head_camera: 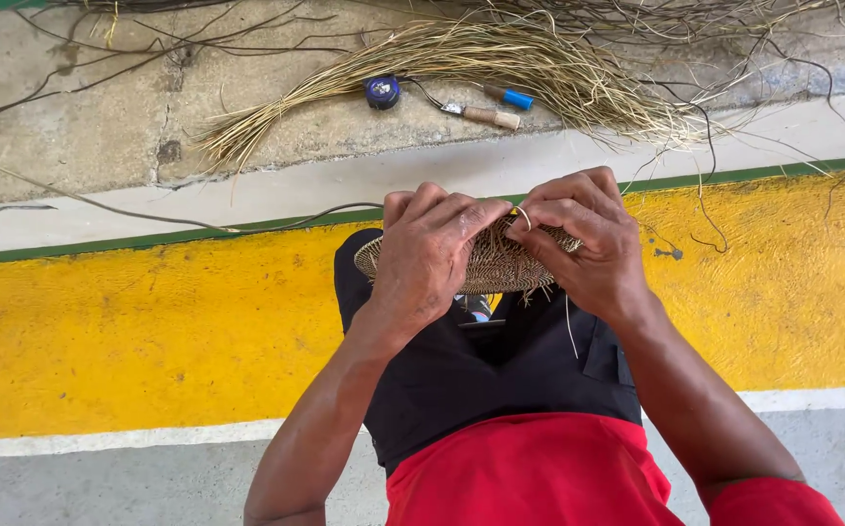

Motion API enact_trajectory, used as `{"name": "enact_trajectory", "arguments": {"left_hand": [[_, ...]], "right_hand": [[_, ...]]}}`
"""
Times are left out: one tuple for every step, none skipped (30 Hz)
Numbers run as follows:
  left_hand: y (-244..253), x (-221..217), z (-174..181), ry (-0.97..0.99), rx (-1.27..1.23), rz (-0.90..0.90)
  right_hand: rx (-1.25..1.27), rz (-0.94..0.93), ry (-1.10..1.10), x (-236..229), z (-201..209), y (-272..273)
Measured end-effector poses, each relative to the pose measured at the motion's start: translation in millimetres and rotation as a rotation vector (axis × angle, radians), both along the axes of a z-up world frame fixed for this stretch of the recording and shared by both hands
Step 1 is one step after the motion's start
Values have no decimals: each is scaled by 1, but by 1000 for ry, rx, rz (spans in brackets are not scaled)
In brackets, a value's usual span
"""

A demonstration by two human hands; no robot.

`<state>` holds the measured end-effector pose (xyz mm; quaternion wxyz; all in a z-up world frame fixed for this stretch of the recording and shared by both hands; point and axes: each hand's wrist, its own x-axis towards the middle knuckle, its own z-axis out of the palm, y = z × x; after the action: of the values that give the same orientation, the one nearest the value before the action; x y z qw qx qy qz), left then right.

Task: Weaving bamboo strips into a circular craft object.

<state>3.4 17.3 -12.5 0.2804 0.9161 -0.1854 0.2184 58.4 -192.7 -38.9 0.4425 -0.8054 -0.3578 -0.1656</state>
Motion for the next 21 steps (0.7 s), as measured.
{"name": "enact_trajectory", "arguments": {"left_hand": [[0,0,0,1,1,-1],[0,-1,0,3,4,0],[1,-2,0,5,3,2],[2,-2,0,0,0,-3],[2,-3,0,-6,-3,-9],[3,-3,-1,-5,5,-19],[3,-3,-2,-22,-11,-12],[5,-4,-2,-35,-21,-8],[4,-5,-1,-28,-8,-21],[5,-7,0,-33,-22,-6],[4,-9,2,-37,-35,9],[4,-10,4,-27,-17,-21],[3,-12,7,-25,-19,-10],[3,-12,9,-27,-21,-3],[3,-15,9,-21,-4,-37],[2,-16,10,-22,-5,-25],[2,-18,11,-23,-6,-13],[2,-18,9,-23,6,-27],[3,-18,8,-28,-4,-16],[4,-21,6,-27,-15,5],[5,-22,6,-21,-3,0]], "right_hand": [[-5,7,-5,1,-1,1],[-8,16,-10,2,-1,2],[-9,18,-8,2,-1,3],[-24,18,-37,2,0,4],[-40,18,-66,2,0,5],[-32,7,-65,5,5,4],[-78,30,-81,8,9,1],[-119,51,-92,9,13,-1],[-106,37,-86,19,16,-4],[-69,158,-5,26,18,-8],[-29,280,71,32,19,-13],[-9,251,79,38,21,-10],[-33,251,155,44,22,-7],[-56,249,227,51,24,-6],[-34,218,232,54,25,0],[-84,407,276,60,29,5],[-134,598,317,66,32,10],[-120,586,314,69,33,12],[-191,646,404,72,33,14],[-263,716,500,73,32,18],[-249,715,501,76,24,21]]}}
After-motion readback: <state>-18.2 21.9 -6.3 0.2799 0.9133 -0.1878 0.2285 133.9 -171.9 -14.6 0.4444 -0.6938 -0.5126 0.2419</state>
